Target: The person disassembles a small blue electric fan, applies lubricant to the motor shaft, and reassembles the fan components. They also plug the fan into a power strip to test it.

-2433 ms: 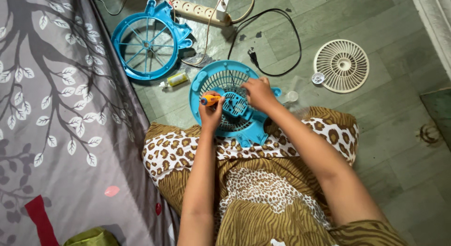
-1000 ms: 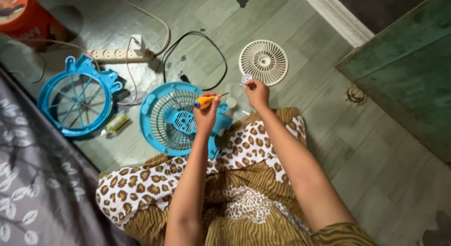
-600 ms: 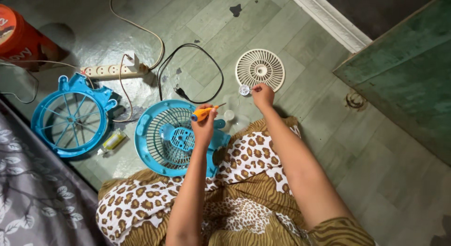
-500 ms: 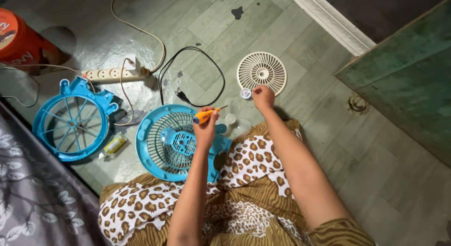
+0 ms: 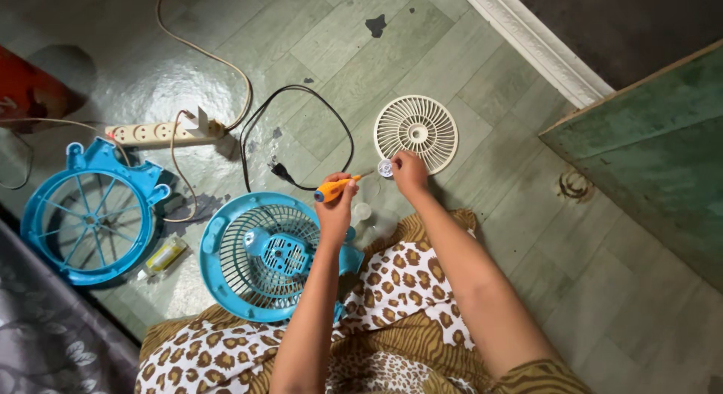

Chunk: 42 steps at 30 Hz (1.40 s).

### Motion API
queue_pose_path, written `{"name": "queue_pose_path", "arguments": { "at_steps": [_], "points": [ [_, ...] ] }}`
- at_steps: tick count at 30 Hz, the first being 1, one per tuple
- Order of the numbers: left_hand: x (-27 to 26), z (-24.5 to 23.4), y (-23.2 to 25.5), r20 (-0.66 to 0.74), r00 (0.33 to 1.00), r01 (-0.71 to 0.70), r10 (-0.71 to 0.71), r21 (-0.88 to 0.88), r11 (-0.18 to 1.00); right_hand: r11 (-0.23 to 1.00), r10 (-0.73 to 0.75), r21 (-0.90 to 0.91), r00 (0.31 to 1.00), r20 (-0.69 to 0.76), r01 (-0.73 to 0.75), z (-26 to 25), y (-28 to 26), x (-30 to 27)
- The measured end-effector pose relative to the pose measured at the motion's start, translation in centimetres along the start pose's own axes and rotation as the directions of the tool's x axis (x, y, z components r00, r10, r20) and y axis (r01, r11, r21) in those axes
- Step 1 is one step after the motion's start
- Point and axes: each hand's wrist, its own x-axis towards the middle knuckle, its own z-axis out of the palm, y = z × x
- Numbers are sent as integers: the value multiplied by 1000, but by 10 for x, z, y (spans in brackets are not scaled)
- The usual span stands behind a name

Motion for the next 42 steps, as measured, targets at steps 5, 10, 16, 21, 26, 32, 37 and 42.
{"name": "queue_pose_path", "arguments": {
  "at_steps": [5, 10, 16, 21, 26, 32, 37, 42],
  "points": [
    [3, 1, -4, -11, 1000, -5, 4, -70, 998, 999, -35, 44, 990, 136, 29, -1, -16, -5],
    [2, -2, -3, -23, 1000, 19, -20, -48, 999, 977, 104, 177, 991, 83, -118, 6, -6, -6],
    [1, -8, 5, -15, 1000, 4, -5, -80, 997, 1000, 4, -4, 1000, -30, -4, 21, 33, -4],
    [0, -25, 13, -28, 999, -42, 40, -79, 996, 996, 44, -80, 999, -11, -45, 2, 21, -2],
    [-21, -61, 31, -92, 992, -95, 85, -105, 990, 988, 128, 87, 992, -6, -127, -9, -48, -6],
    [-61, -133, 62, -209, 971, -147, 119, -121, 982, 923, -24, 368, 940, 342, -110, -2, -164, -49],
    [-96, -181, 85, -300, 943, -181, 144, -100, 978, 994, -106, 64, 857, 504, 86, 5, -216, -92],
    [-118, -206, 94, -354, 917, -231, 185, -94, 968, 994, -105, 15, 863, 494, 113, 16, -200, -104]
  ]
}}
